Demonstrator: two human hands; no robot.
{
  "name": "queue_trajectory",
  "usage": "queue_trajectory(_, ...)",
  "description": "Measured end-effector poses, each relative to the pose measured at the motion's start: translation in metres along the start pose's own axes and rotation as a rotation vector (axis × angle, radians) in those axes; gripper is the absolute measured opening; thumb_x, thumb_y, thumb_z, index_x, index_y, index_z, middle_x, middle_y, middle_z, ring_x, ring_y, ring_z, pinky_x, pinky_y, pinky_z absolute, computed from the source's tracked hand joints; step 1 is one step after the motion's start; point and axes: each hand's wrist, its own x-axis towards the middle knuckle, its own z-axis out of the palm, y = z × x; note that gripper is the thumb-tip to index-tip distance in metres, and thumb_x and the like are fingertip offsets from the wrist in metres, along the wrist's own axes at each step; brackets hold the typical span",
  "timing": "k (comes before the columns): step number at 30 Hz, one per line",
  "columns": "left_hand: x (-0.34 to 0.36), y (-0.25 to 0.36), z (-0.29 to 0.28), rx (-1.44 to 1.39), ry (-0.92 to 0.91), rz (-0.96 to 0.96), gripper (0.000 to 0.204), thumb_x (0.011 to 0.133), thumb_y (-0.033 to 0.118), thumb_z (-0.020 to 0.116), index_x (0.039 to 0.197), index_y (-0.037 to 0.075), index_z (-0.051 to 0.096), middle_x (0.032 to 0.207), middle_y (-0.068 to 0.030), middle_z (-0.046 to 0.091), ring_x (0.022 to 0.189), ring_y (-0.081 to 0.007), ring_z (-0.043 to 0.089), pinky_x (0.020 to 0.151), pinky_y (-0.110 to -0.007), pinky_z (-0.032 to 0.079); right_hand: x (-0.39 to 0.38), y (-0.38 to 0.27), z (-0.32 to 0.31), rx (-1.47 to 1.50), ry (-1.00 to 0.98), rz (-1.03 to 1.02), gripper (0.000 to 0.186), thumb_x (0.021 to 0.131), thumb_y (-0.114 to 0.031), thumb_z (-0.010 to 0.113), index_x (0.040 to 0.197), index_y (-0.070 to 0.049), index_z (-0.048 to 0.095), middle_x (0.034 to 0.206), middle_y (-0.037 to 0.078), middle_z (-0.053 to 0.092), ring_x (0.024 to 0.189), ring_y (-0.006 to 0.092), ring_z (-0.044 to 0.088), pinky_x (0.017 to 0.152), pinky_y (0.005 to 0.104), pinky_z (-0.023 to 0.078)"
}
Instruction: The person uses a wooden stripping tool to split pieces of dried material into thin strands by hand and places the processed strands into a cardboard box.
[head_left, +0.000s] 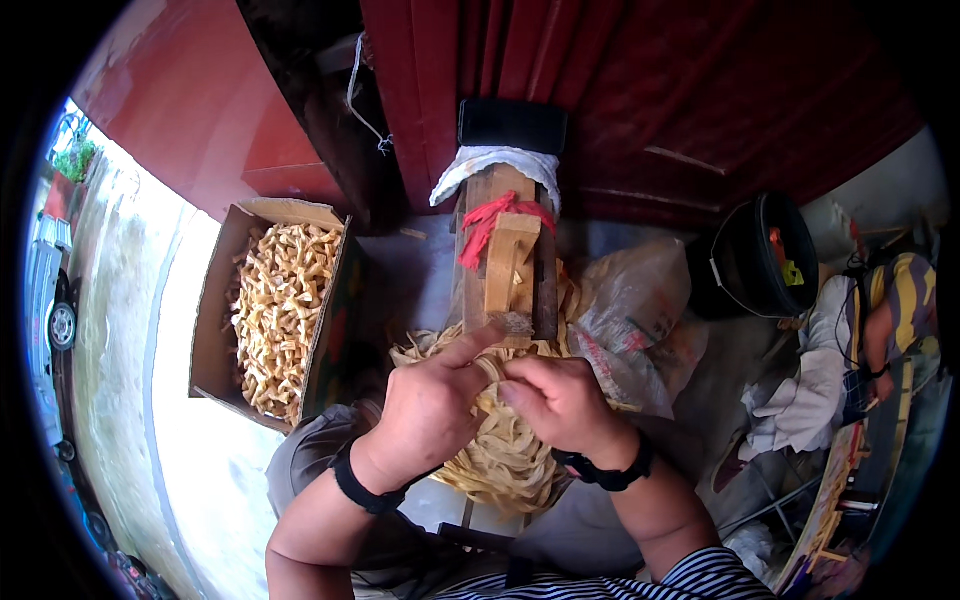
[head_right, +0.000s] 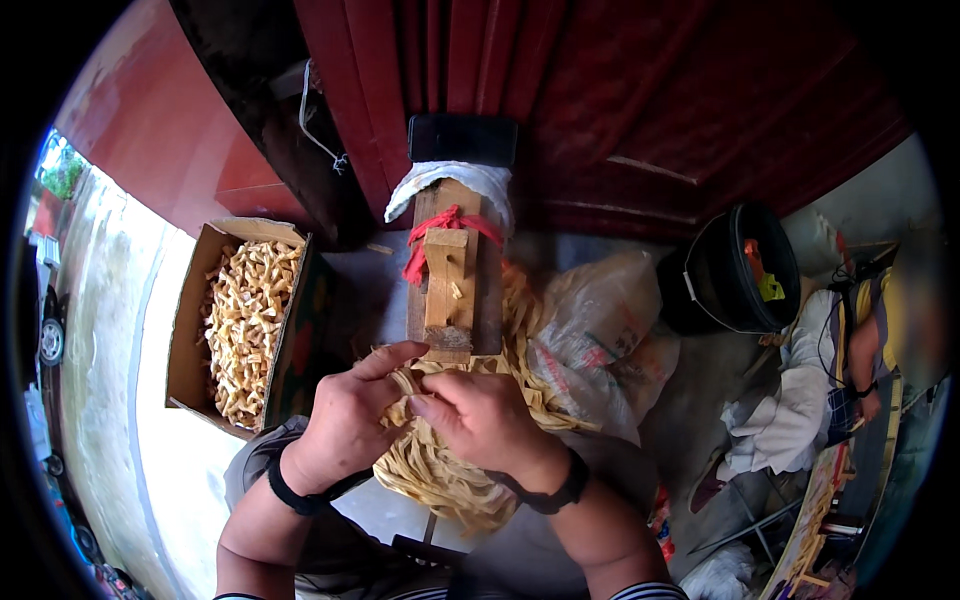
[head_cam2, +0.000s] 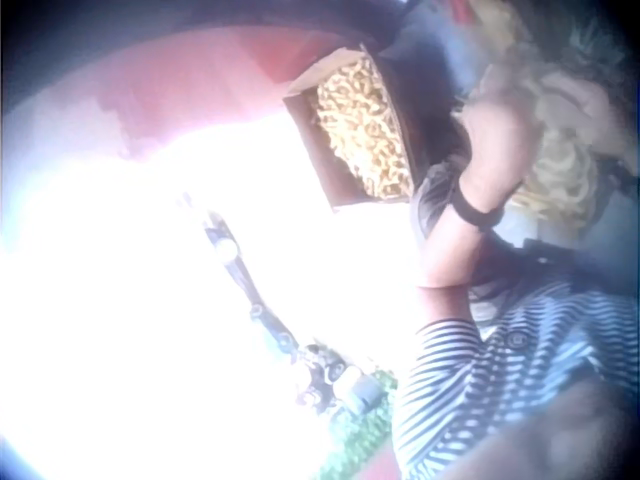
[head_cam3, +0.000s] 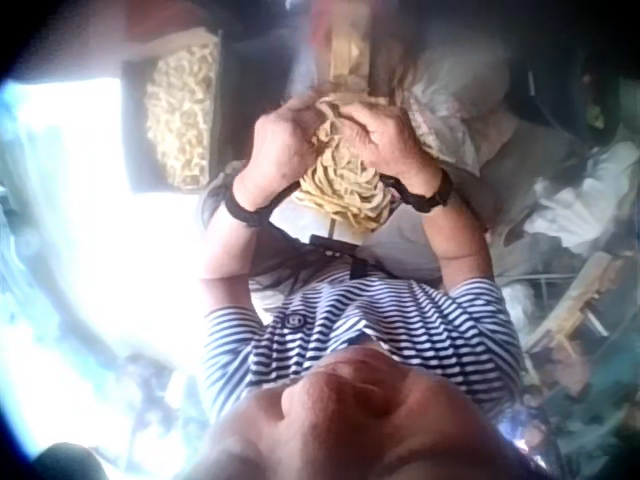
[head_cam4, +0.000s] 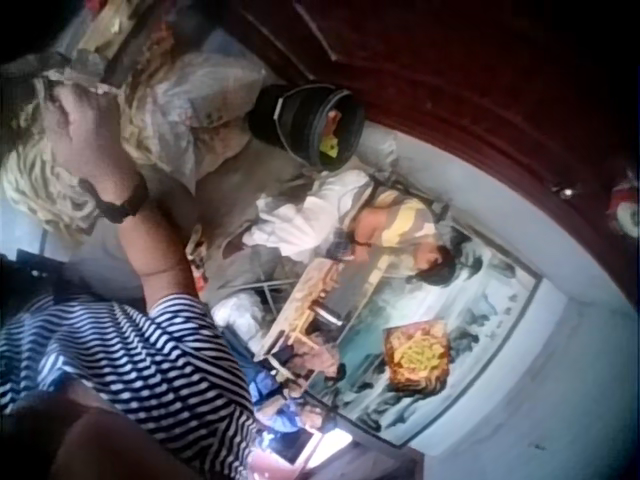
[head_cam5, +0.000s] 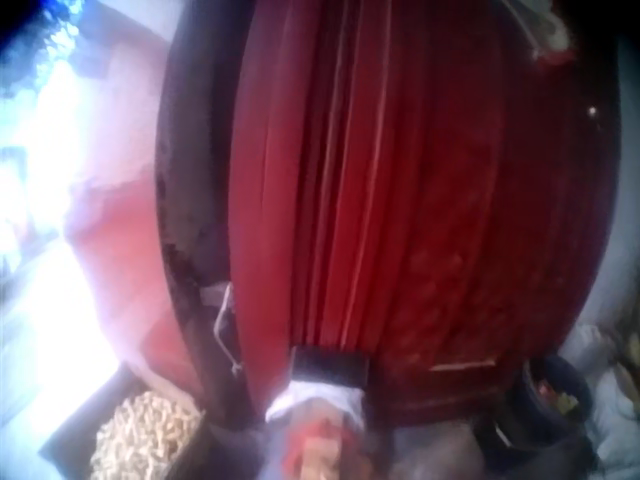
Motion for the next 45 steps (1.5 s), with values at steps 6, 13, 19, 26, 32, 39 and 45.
queue_trajectory(6,0.001,0.005,-0.007,-0.508,0.087,-0.035,0.011,0.074,-0.005,0.063,0.084,-0.007,0.065,0.112,-0.0131,0.063,0.091,-0.0217,0.064,0.068,-0.03,0.055,-0.002,0.009,0.0,0.486,-0.203,0.371,0.028,0.098,-0.024,0.049,0.086,-0.001,0.06,0.065,0.0,0.055,0.052,0.012,0.048,0.048,0.0271,0.038)
queue_trajectory(13,-0.001,0.0,-0.023,-0.882,0.214,-0.325,0.02,0.088,0.014,0.066,0.097,-0.005,0.066,0.102,-0.0101,0.065,0.089,-0.014,0.06,0.082,-0.028,0.047,-0.001,0.001,-0.011,1.136,-0.244,0.575,0.032,0.1,-0.03,0.048,0.092,-0.001,0.058,0.071,0.0,0.051,0.052,0.002,0.03,0.048,0.0188,0.025)
queue_trajectory(19,0.001,0.0,-0.014,-1.067,-0.06,-0.547,0.036,0.077,0.012,0.079,0.105,-0.002,0.061,0.09,-0.0045,0.064,0.082,-0.0108,0.059,0.074,-0.024,0.049,0.001,0.0,-0.003,0.949,-0.162,0.638,0.028,0.098,-0.029,0.054,0.098,-0.002,0.059,0.071,-0.004,0.048,0.056,0.0022,0.033,0.049,0.0195,0.027)
queue_trajectory(26,0.007,-0.006,-0.002,-0.979,0.103,-0.545,0.021,0.079,0.004,0.074,0.093,0.001,0.058,0.078,-0.0029,0.063,0.065,-0.0076,0.058,0.061,-0.022,0.048,0.006,-0.005,-0.016,0.712,-0.101,0.576,0.023,0.092,-0.023,0.064,0.094,0.0,0.063,0.073,-0.003,0.057,0.066,0.0032,0.049,0.058,0.0198,0.041)
queue_trajectory(32,0.027,-0.023,0.009,-0.865,0.24,-0.52,0.009,0.087,0.007,0.066,0.091,0.003,0.058,0.078,-0.002,0.061,0.068,-0.0071,0.055,0.062,-0.021,0.046,0.014,0.029,-0.027,0.304,0.189,0.4,0.017,0.086,-0.014,0.07,0.087,0.001,0.062,0.076,0.003,0.065,0.067,0.0055,0.057,0.06,0.021,0.046)
queue_trajectory(39,0.051,-0.076,0.052,-0.413,0.312,-0.516,0.016,0.088,0.016,0.065,0.088,0.0,0.067,0.076,-0.0009,0.065,0.068,-0.0084,0.059,0.065,-0.025,0.049,0.046,0.066,-0.012,-0.473,0.284,0.331,0.02,0.081,-0.028,0.071,0.086,-0.01,0.062,0.067,0.009,0.064,0.063,0.0249,0.065,0.059,0.0349,0.049)
queue_trajectory(45,0.048,-0.088,0.048,-0.695,0.424,-0.612,0.02,0.085,0.004,0.057,0.103,0.001,0.064,0.082,-0.0029,0.064,0.067,-0.0082,0.058,0.055,-0.021,0.045,0.034,0.068,-0.012,-0.422,0.438,0.274,0.019,0.08,-0.025,0.073,0.086,-0.01,0.062,0.074,0.01,0.068,0.068,0.0255,0.067,0.059,0.0349,0.051)
